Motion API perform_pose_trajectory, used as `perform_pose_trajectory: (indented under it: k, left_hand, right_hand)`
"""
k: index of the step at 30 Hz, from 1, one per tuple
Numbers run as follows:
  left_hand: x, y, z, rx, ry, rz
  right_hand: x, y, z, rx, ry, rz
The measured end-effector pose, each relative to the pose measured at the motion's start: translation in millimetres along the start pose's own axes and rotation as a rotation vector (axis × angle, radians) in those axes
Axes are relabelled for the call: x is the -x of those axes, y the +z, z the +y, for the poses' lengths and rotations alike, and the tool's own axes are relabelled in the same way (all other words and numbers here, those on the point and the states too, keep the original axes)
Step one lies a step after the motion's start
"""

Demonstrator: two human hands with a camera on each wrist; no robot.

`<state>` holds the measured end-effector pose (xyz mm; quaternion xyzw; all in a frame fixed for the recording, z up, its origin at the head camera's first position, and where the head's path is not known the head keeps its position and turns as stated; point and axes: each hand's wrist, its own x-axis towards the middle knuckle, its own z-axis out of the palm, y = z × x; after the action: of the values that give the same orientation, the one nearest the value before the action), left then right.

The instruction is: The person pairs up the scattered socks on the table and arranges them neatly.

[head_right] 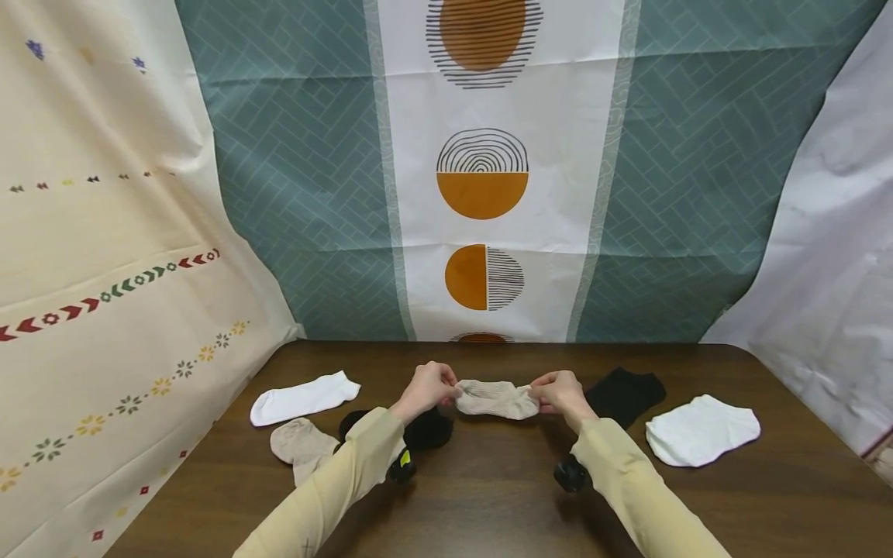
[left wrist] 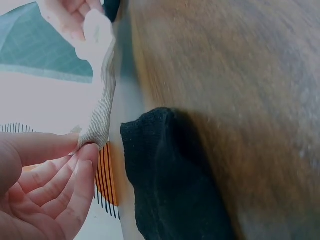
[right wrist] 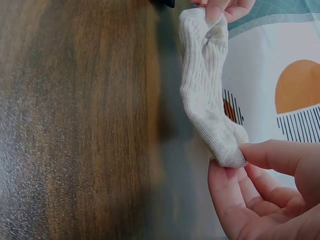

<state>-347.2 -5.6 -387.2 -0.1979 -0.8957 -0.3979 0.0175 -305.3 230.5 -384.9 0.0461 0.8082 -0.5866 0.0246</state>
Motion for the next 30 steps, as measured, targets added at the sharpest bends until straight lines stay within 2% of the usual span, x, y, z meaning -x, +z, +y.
perform_pose_trajectory:
  k: [19, 30]
  left_hand:
    - [7.9, 5.1, 2.4, 0.014, -0.043, -0.017]
    - [10.9, 9.0, 2.8, 0.05, -0.052, -0.056]
  right_hand:
    - [8.9, -5, 3, 0.026, 0.002, -0.025]
    - [13.6, -8, 5, 0.019, 0.012, -0.05]
